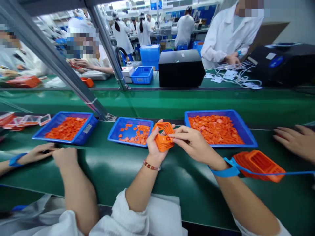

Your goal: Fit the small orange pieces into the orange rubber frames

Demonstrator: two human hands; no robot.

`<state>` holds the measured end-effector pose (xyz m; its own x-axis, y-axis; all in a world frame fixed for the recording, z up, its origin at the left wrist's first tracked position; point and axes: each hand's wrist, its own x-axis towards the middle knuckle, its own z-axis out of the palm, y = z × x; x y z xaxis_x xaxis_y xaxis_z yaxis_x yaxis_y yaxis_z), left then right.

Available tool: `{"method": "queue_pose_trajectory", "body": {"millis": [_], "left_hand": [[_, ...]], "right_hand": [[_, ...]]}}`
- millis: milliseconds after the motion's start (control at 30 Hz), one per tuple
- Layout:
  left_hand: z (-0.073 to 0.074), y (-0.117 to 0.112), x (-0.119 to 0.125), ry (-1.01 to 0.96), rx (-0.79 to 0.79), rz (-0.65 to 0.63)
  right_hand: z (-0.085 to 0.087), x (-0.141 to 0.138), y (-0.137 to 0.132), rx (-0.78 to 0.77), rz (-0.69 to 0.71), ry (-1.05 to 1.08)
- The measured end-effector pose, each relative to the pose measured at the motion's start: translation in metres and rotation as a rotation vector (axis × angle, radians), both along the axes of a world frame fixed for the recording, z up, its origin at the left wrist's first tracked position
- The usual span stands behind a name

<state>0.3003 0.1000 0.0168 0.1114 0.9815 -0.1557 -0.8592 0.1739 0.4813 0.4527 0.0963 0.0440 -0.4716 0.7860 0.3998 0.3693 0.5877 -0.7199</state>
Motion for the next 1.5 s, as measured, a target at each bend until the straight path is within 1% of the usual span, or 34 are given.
{"method": "queue_pose_trajectory", "body": {"millis": [133, 267, 367, 533, 667, 733, 900, 1067, 1167, 1233, 1367, 1500], "left_hand": [[0.002, 0.001, 0.0, 0.0, -0.039, 0.009], [0.004, 0.001, 0.0, -0.012, -0.073, 0.025], [0.005, 0.0, -0.001, 0.001, -0.073, 0.018], [0.004, 0.002, -0.001, -0.024, -0.074, 0.039], [0.006, 0.002, 0.0, -0.014, -0.107, 0.014], [0.008, 0.001, 0.0, -0.016, -0.129, 0.003], [0.009, -0.001, 0.001, -0.084, -0.16, -0.015], [0.01, -0.001, -0.001, -0.071, -0.154, -0.026], [0.013, -0.003, -0.002, -0.068, -0.146, -0.039], [0.014, -0.004, -0.003, -0.062, -0.134, -0.055], [0.014, -0.007, -0.004, -0.026, -0.088, -0.104], [0.013, -0.008, -0.005, 0.003, -0.053, -0.113]], "right_hand": [[-0.002, 0.001, -0.001, 0.15, -0.034, -0.117], [-0.005, -0.001, -0.002, 0.317, -0.111, -0.245], [-0.004, -0.001, -0.003, 0.404, -0.161, -0.355], [-0.002, -0.003, -0.005, 0.546, -0.152, -0.436], [-0.004, -0.004, -0.004, 0.653, -0.135, -0.438], [-0.008, -0.004, -0.002, 0.65, -0.118, -0.395], [-0.022, -0.005, 0.008, 0.563, -0.075, -0.172], [-0.028, -0.011, 0.009, 0.675, -0.13, -0.134], [-0.03, -0.014, 0.004, 0.701, -0.153, -0.07], [-0.031, -0.015, 0.001, 0.719, -0.17, -0.069], [-0.035, -0.015, -0.005, 0.77, -0.233, -0.138], [-0.037, -0.018, -0.009, 0.729, -0.29, -0.144]]}}
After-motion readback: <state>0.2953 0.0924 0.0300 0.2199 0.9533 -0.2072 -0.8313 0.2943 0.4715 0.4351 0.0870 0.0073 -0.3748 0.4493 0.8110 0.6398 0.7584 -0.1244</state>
